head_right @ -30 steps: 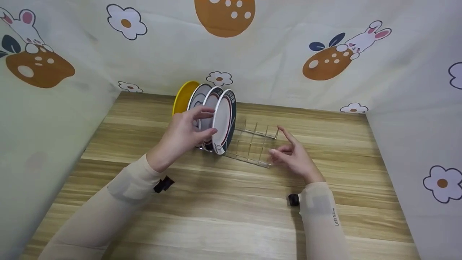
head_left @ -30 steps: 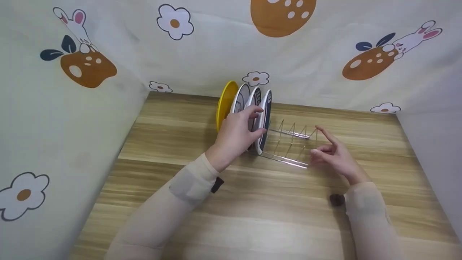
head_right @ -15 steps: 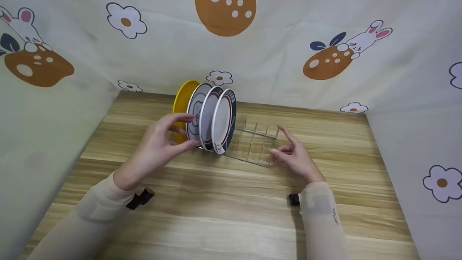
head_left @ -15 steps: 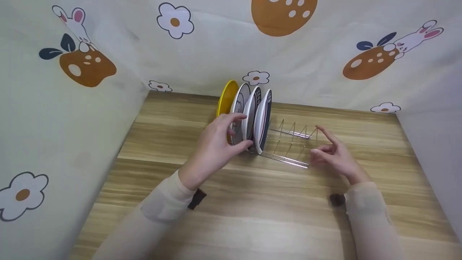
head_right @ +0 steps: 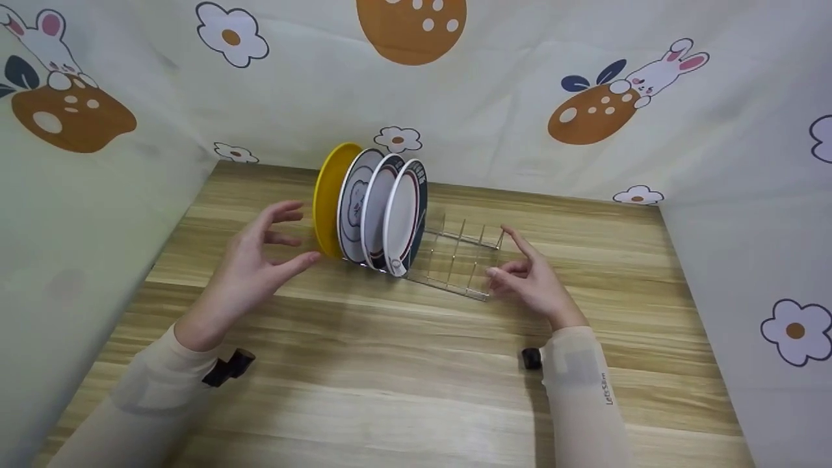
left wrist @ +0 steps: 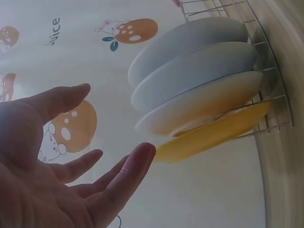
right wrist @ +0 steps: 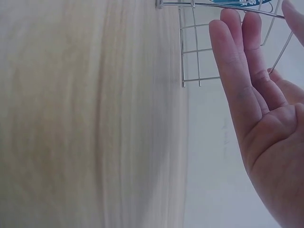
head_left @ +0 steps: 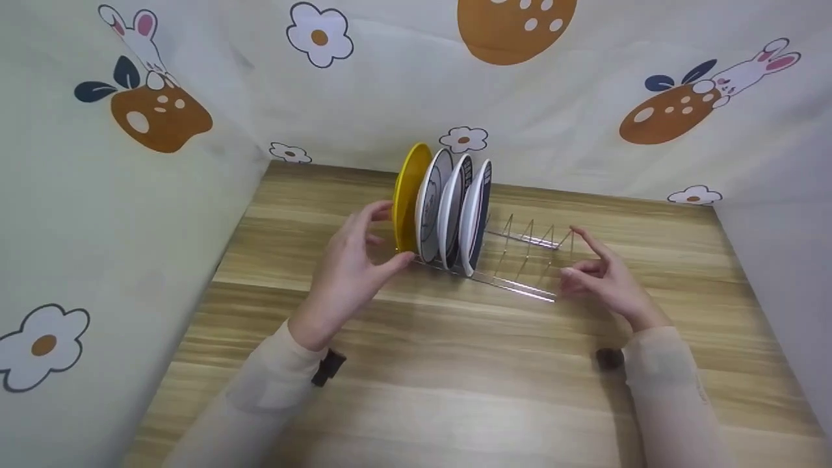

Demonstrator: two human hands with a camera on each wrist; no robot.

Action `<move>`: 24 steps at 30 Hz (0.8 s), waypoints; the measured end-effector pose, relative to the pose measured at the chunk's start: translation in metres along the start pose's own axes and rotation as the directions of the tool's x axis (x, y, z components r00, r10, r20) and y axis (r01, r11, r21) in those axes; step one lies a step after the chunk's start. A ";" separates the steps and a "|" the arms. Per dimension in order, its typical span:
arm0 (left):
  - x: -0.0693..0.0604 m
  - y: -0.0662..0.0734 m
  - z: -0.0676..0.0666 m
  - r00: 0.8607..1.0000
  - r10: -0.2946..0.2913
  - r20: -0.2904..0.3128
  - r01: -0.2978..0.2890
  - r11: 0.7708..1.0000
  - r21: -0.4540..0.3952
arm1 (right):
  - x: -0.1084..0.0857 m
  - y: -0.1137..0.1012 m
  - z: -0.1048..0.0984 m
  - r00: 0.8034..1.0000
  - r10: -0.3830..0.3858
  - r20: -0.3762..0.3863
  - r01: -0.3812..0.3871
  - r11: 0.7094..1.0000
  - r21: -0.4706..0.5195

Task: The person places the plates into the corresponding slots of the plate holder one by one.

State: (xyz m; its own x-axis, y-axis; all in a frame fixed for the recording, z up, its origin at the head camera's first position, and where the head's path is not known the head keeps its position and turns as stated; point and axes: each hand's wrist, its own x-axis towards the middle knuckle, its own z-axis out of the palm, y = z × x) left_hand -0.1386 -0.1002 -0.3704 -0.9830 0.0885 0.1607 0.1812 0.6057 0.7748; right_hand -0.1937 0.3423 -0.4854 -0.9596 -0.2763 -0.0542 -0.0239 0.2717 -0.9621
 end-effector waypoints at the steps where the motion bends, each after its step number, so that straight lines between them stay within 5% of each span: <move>1: 0.000 -0.004 0.000 1.000 -0.004 -0.005 0.004 1.000 0.001 | 0.000 0.000 0.000 1.000 -0.002 0.001 0.002 1.000 0.001; 8: 0.009 -0.028 0.008 0.997 -0.069 -0.021 0.069 0.998 0.000 | 0.000 -0.002 0.000 1.000 0.003 0.003 -0.003 1.000 -0.024; 15: 0.025 -0.047 0.018 0.996 -0.069 -0.047 0.071 0.997 0.040 | 0.000 -0.004 -0.001 1.000 0.013 0.005 -0.013 0.997 -0.075; 24: 0.032 -0.056 0.025 0.995 -0.068 -0.073 0.071 0.996 0.050 | 0.006 -0.012 -0.013 0.998 -0.030 -0.053 0.024 0.993 -0.113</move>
State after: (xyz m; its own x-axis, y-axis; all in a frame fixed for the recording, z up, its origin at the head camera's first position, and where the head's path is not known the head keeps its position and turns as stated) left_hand -0.1810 -0.1117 -0.4239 -0.9883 -0.0107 0.1521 0.1088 0.6489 0.7530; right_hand -0.2027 0.3492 -0.4704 -0.9719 -0.2351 -0.0109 -0.0785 0.3674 -0.9268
